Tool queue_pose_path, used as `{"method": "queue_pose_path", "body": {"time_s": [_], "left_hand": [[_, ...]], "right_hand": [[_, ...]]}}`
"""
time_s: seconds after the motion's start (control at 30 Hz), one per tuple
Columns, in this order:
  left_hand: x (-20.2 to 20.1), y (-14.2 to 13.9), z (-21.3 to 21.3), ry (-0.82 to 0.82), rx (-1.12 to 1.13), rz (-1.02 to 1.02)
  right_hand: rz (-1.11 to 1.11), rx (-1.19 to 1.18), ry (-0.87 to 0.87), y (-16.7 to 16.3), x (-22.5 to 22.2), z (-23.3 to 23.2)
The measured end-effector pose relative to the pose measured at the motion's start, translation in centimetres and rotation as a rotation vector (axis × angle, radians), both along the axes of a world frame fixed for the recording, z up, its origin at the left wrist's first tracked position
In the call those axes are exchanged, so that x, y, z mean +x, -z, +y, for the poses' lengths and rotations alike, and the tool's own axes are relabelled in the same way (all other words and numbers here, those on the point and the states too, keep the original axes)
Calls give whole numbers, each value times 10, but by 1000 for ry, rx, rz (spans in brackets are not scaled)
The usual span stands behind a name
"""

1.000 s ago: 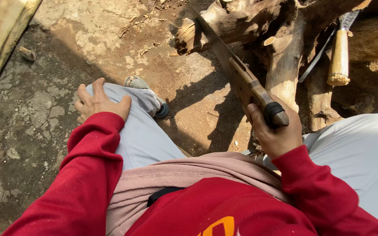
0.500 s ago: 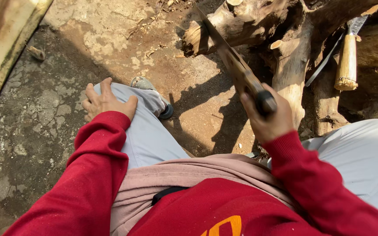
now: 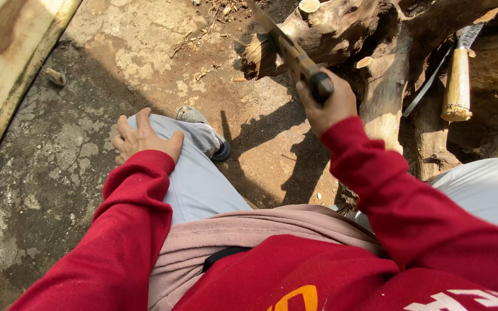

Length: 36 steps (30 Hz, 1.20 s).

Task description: The person sits on the ground and saws through a thick tree root or branch with a hand saw, steadying their leg with the other hand while making repeated back-and-forth cutting strokes through the wood.

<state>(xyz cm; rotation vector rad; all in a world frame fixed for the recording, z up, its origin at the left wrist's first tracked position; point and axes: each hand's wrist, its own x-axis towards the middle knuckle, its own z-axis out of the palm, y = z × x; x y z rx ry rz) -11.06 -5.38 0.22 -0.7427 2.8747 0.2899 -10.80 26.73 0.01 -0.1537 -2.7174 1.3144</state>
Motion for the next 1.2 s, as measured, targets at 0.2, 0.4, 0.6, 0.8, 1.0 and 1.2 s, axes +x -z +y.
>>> {"method": "queue_pose_path", "body": {"time_s": [0.2, 0.4, 0.6, 0.8, 1.0, 1.2], "left_hand": [[1, 0, 0, 10, 25, -7], [0, 1, 0, 9, 4, 2], [0, 7, -5, 5, 13, 44], [3, 7, -4, 41, 12, 37], [2, 0, -1, 9, 9, 25], [0, -2, -2, -5, 24, 20]], "right_hand": [[-53, -95, 57, -18, 119, 34], [-158, -2, 46, 11, 24, 16], [-12, -24, 0, -3, 8, -1], [-114, -111, 83, -13, 119, 33], [-69, 6, 21, 6, 28, 19], [-37, -23, -17, -8, -5, -2]]}}
